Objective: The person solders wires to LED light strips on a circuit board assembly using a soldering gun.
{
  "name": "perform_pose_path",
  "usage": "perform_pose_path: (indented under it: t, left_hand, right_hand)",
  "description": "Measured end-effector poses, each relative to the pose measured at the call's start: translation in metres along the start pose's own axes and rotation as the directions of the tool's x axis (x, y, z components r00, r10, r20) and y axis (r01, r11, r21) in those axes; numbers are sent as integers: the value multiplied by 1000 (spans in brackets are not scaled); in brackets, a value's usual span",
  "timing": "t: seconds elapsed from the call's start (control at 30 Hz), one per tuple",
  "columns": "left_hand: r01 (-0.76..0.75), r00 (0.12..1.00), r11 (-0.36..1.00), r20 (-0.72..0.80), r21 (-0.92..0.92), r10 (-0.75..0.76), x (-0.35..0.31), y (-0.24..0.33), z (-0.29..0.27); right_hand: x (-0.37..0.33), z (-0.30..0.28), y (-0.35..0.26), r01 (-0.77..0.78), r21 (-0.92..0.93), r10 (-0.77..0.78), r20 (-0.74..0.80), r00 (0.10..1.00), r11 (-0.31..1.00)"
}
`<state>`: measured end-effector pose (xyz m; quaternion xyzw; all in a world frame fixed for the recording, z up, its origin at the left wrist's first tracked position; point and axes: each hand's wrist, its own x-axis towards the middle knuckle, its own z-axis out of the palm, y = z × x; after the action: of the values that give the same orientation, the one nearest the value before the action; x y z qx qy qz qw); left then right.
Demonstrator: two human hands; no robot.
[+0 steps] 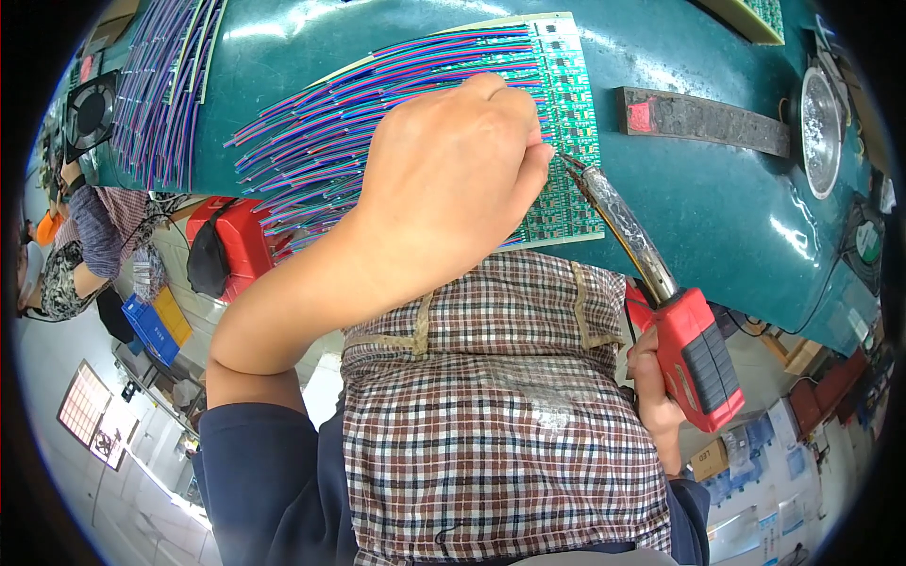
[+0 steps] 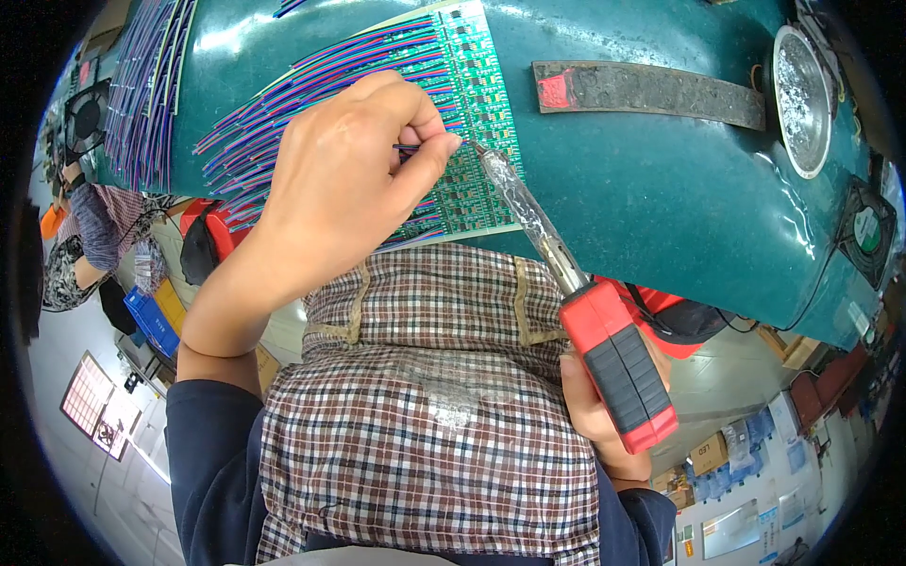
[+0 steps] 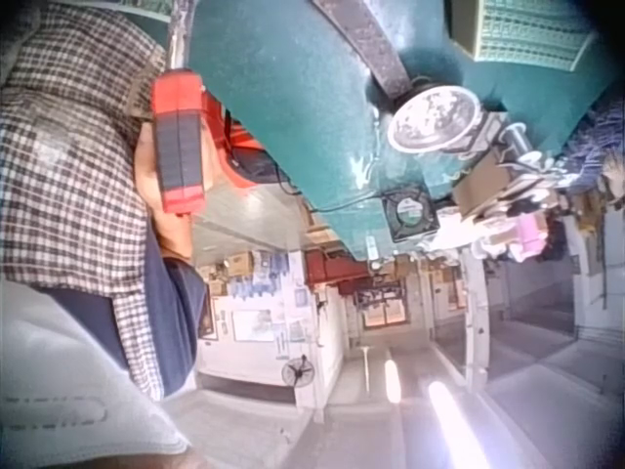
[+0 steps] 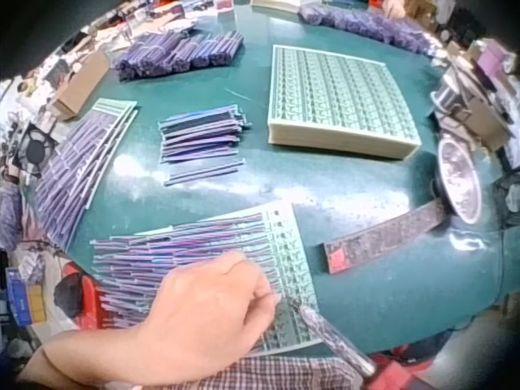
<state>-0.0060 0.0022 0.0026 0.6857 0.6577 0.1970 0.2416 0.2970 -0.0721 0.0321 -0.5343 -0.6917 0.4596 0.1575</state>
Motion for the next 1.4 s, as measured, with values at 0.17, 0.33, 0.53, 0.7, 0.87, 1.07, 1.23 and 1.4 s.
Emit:
perform_pose_path:
  t: [0.17, 0.33, 0.53, 0.7, 0.87, 1.07, 1.23, 1.4]
  left_hand:
    - [-35, 999, 999, 7, 6, 35, 1, 0, -1]
    - [-41, 999, 999, 5, 10, 41, 1, 0, -2]
    - [-67, 998, 998, 6, 15, 67, 1, 0, -2]
    - [-83, 996, 996, 19, 17, 82, 2, -1, -3]
    - [-61, 998, 998, 28, 30, 60, 1, 1, -2]
    - [-55, 998, 997, 18, 49, 55, 0, 2, -2]
    - [-61, 998, 997, -4, 55, 61, -2, 2, 0]
    - [-56, 998, 995, 11, 81, 55, -2, 4, -5]
  right_hand:
    - [-6, 6, 7, -73, -4, 72, -98, 993, 997]
    - [2, 2, -3, -19, 4, 19, -63, 998, 1000]
    - [1, -1, -4, -13, 45, 13, -12, 1000, 999]
    - [3, 0, -3, -11, 113, 11, -1, 1000, 993]
    - [3, 0, -4, -46, 115, 48, -10, 999, 992]
    - [5, 1, -4, -28, 183, 32, -15, 999, 983]
    - [4, 3, 0, 5, 157, 1, -36, 999, 988]
    - [4, 2, -1, 2, 143, 2, -25, 1000, 990]
